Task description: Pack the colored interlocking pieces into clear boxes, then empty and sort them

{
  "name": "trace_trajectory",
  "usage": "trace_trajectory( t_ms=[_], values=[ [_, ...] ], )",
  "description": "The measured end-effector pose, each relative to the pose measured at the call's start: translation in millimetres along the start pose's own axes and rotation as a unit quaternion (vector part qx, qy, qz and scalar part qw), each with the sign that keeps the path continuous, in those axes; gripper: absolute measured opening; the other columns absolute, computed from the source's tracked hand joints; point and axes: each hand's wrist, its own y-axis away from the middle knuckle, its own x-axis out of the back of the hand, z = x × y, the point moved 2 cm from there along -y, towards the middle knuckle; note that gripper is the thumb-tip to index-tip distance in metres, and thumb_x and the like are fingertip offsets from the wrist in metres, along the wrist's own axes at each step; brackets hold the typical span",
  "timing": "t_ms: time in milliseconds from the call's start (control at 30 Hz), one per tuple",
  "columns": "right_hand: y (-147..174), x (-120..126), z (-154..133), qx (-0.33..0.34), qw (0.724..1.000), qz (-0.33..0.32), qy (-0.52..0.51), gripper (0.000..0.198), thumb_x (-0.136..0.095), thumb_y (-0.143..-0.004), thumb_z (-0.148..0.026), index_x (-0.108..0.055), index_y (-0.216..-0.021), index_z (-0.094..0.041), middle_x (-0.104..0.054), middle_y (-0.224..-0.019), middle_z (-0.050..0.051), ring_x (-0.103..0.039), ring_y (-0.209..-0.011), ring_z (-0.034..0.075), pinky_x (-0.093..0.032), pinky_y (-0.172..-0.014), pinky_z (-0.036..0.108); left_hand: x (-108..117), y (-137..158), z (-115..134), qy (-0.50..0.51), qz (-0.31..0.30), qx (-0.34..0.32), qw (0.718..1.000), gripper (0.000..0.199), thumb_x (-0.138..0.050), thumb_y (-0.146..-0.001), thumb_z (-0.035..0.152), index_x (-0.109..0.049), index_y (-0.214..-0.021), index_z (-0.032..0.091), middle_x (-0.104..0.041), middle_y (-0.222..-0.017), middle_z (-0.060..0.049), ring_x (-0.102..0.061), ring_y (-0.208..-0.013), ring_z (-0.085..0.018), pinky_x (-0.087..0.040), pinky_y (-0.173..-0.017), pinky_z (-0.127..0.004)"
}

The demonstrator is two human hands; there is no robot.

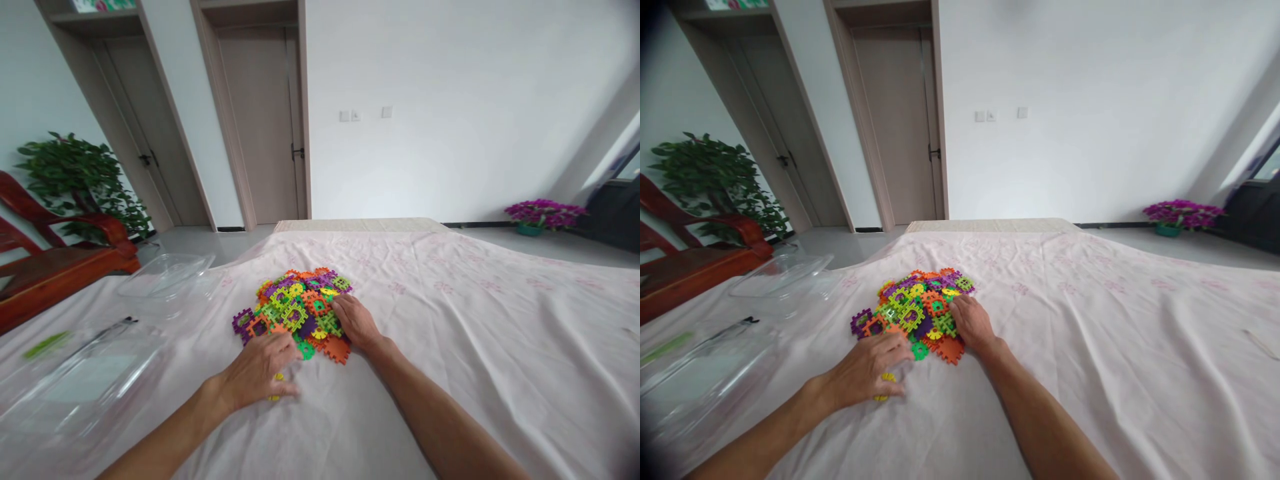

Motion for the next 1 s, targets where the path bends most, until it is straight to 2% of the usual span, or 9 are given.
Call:
trace_trajectory(
  t_ms=[67, 133, 300, 467, 567, 667, 767, 867, 1000],
  values=[
    [0.5, 0.7, -0.8, -0.002, 1.000, -0.001, 0.000, 0.049, -0.022, -0.104, -0.044, -0.063, -0.092, -0.021, -0.066, -0.099, 0.007, -0.059, -0.097, 0.020, -0.043, -0.092, 0.032, 1.2, 4.7, 6.5, -0.009, -0.042, 0.031, 0.999, 0.047, -0.077, -0.074, 0.050, -0.063, -0.112, 0.027, -0.064, -0.108, -0.003, -0.061, -0.102, -0.023, -0.050, -0.086, -0.033],
    [1.0, 1.0, -1.6, -0.002, 1.000, -0.005, 0.004, 0.048, -0.023, -0.104, -0.043, -0.062, -0.089, -0.021, -0.066, -0.095, 0.007, -0.060, -0.094, 0.019, -0.044, -0.091, 0.032, 1.4, 7.0, 12.8, -0.018, -0.061, 0.071, 0.995, 0.044, -0.078, -0.077, 0.037, -0.061, -0.116, 0.027, -0.063, -0.113, -0.004, -0.060, -0.105, -0.023, -0.050, -0.087, -0.033],
    [0.6, -0.2, -1.6, -0.001, 1.000, -0.018, 0.018, 0.048, -0.024, -0.104, -0.042, -0.059, -0.080, -0.021, -0.065, -0.088, 0.006, -0.060, -0.089, 0.018, -0.044, -0.088, 0.031, -13.0, 6.9, 29.2, -0.104, -0.052, 0.126, 0.985, 0.027, -0.062, -0.084, 0.010, -0.065, -0.108, 0.021, -0.064, -0.104, -0.007, -0.060, -0.098, -0.023, -0.050, -0.086, -0.036],
    [0.5, -1.7, 0.1, -0.002, 0.999, -0.024, 0.023, 0.049, -0.022, -0.104, -0.044, -0.059, -0.082, -0.021, -0.064, -0.090, 0.006, -0.059, -0.090, 0.018, -0.043, -0.088, 0.031, -38.4, 11.1, 36.7, -0.181, 0.016, 0.177, 0.967, 0.030, -0.056, -0.088, 0.013, -0.061, -0.118, 0.017, -0.064, -0.103, -0.011, -0.059, -0.097, -0.027, -0.050, -0.084, -0.042],
    [0.9, -1.8, 0.7, -0.005, 0.999, -0.025, 0.026, 0.049, -0.022, -0.104, -0.044, -0.059, -0.082, -0.021, -0.064, -0.089, 0.006, -0.059, -0.090, 0.018, -0.043, -0.088, 0.030, -45.4, 14.6, 34.7, -0.139, 0.030, 0.191, 0.971, 0.020, -0.055, -0.090, 0.015, -0.060, -0.109, 0.018, -0.064, -0.099, -0.008, -0.063, -0.091, -0.023, -0.052, -0.077, -0.037],
    [1.1, -1.7, 0.4, -0.005, 0.999, -0.027, 0.026, 0.047, -0.024, -0.104, -0.043, -0.058, -0.081, -0.021, -0.064, -0.089, 0.005, -0.059, -0.089, 0.018, -0.043, -0.087, 0.030, -46.9, 14.3, 30.6, -0.092, 0.041, 0.154, 0.983, 0.013, -0.052, -0.091, 0.011, -0.058, -0.098, 0.021, -0.065, -0.090, -0.003, -0.066, -0.083, -0.018, -0.052, -0.071, -0.030],
    [0.9, -1.6, -0.2, -0.004, 0.999, -0.022, 0.026, 0.046, -0.024, -0.105, -0.041, -0.058, -0.081, -0.021, -0.064, -0.089, 0.005, -0.059, -0.089, 0.017, -0.043, -0.088, 0.030, -44.4, 6.8, 21.2, -0.089, 0.077, 0.113, 0.987, 0.009, -0.052, -0.092, 0.012, -0.055, -0.092, 0.021, -0.064, -0.082, 0.000, -0.066, -0.075, -0.016, -0.051, -0.066, -0.027],
    [0.8, -1.5, -0.9, -0.003, 1.000, -0.020, 0.022, 0.046, -0.023, -0.105, -0.041, -0.060, -0.084, -0.021, -0.065, -0.092, 0.006, -0.059, -0.091, 0.018, -0.043, -0.090, 0.030, -33.4, -9.6, 5.8, -0.082, 0.141, 0.094, 0.982, 0.006, -0.051, -0.096, 0.019, -0.055, -0.099, 0.022, -0.065, -0.087, -0.001, -0.066, -0.077, -0.016, -0.053, -0.068, -0.027],
    [0.9, -0.8, -1.2, -0.002, 1.000, -0.015, 0.016, 0.046, -0.024, -0.105, -0.041, -0.063, -0.090, -0.021, -0.067, -0.097, 0.006, -0.060, -0.096, 0.018, -0.043, -0.092, 0.031, -4.0, -37.7, -17.1, -0.047, 0.258, 0.118, 0.958, 0.030, -0.047, -0.098, 0.035, -0.048, -0.125, 0.022, -0.064, -0.106, -0.008, -0.065, -0.098, -0.020, -0.054, -0.084, -0.033]
  ],
)
